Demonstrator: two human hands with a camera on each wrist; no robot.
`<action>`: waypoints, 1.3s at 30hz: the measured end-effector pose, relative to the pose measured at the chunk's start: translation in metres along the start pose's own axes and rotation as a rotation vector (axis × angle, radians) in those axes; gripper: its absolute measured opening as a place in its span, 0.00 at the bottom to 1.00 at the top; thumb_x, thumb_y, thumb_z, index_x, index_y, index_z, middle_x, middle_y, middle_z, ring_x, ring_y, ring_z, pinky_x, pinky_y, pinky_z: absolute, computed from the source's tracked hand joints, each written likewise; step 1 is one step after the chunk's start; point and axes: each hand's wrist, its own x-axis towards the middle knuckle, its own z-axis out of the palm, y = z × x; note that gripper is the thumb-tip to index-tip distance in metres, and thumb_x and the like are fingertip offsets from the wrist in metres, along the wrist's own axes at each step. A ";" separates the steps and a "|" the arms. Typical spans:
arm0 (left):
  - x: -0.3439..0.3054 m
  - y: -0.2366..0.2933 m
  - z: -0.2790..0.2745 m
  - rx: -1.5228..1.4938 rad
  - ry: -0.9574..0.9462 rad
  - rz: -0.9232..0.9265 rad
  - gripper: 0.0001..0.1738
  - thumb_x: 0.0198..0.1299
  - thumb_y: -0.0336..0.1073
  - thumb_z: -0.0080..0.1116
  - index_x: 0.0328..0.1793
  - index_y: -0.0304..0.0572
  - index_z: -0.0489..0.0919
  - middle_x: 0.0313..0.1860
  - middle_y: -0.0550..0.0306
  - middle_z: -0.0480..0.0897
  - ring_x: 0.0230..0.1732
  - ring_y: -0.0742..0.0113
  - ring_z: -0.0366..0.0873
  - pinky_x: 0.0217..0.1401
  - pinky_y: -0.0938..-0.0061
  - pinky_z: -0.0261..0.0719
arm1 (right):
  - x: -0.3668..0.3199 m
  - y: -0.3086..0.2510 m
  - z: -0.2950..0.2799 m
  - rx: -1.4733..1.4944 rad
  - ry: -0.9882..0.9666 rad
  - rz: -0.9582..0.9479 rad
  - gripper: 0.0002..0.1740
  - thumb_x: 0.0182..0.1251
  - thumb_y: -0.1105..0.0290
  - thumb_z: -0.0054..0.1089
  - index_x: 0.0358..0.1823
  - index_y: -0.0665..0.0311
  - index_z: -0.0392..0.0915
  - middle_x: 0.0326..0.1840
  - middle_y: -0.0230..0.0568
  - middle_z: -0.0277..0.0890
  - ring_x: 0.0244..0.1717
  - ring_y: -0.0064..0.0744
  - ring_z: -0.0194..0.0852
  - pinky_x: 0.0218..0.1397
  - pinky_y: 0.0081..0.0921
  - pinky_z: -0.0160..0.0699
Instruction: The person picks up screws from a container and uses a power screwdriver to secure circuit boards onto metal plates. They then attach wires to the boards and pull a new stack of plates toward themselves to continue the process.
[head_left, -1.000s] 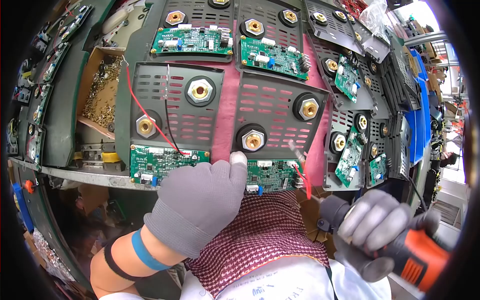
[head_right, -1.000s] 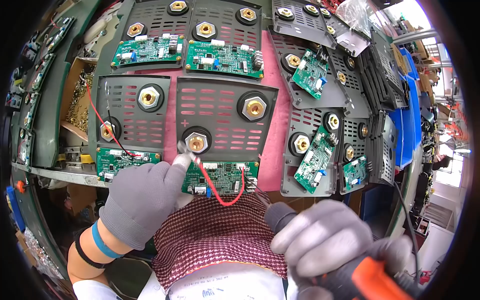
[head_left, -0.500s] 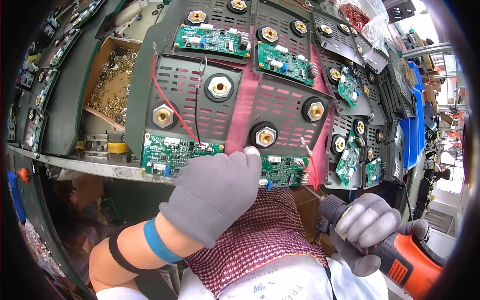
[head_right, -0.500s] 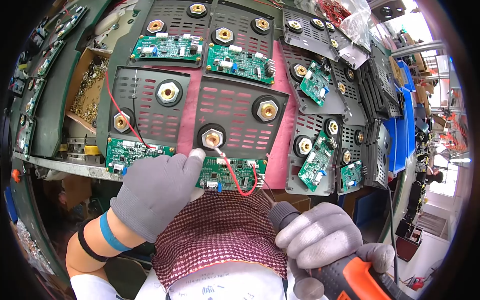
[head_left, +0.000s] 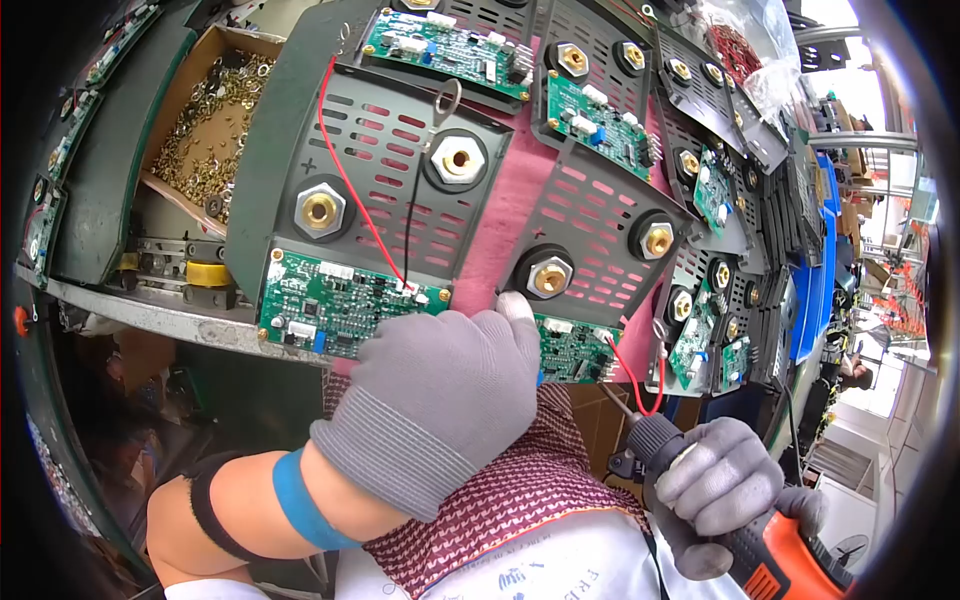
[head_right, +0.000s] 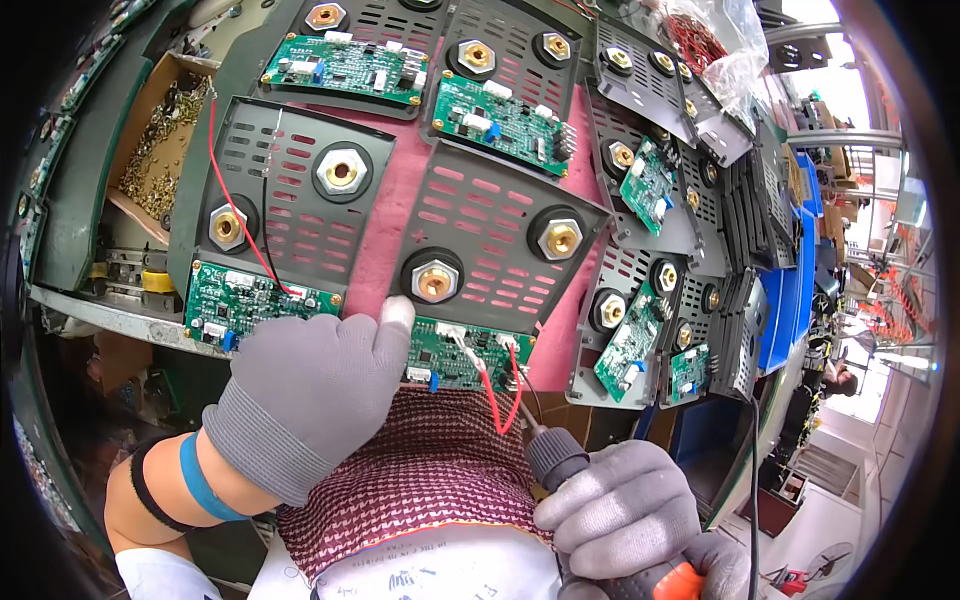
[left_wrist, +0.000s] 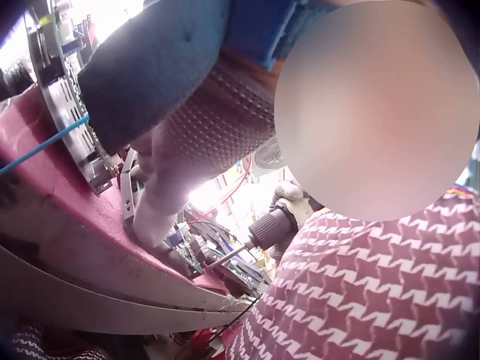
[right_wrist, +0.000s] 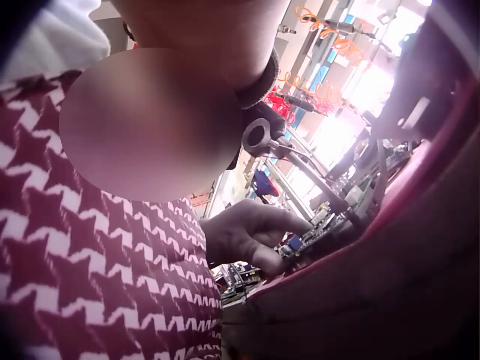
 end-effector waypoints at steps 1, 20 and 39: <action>0.000 0.000 -0.001 0.012 -0.004 0.006 0.19 0.54 0.33 0.55 0.53 0.35 0.75 0.21 0.62 0.69 0.19 0.69 0.73 0.16 0.73 0.67 | -0.001 0.001 0.001 0.009 0.017 -0.015 0.41 0.60 0.68 0.61 0.70 0.74 0.49 0.18 0.27 0.65 0.10 0.15 0.62 0.14 0.14 0.74; -0.022 -0.019 -0.042 -1.796 -0.077 -0.642 0.14 0.60 0.30 0.50 0.52 0.34 0.70 0.38 0.60 0.74 0.36 0.76 0.72 0.38 0.81 0.73 | 0.070 -0.012 0.016 0.406 0.372 0.380 0.19 0.57 0.70 0.66 0.21 0.57 0.61 0.07 0.28 0.59 0.06 0.15 0.56 0.06 0.10 0.59; -0.039 -0.004 -0.009 -2.232 -0.408 -0.659 0.28 0.70 0.55 0.40 0.50 0.32 0.73 0.32 0.54 0.83 0.17 0.83 0.65 0.15 0.87 0.60 | 0.088 -0.007 0.045 0.469 0.322 0.453 0.19 0.58 0.71 0.65 0.20 0.56 0.60 0.06 0.25 0.58 0.03 0.14 0.51 0.08 0.08 0.61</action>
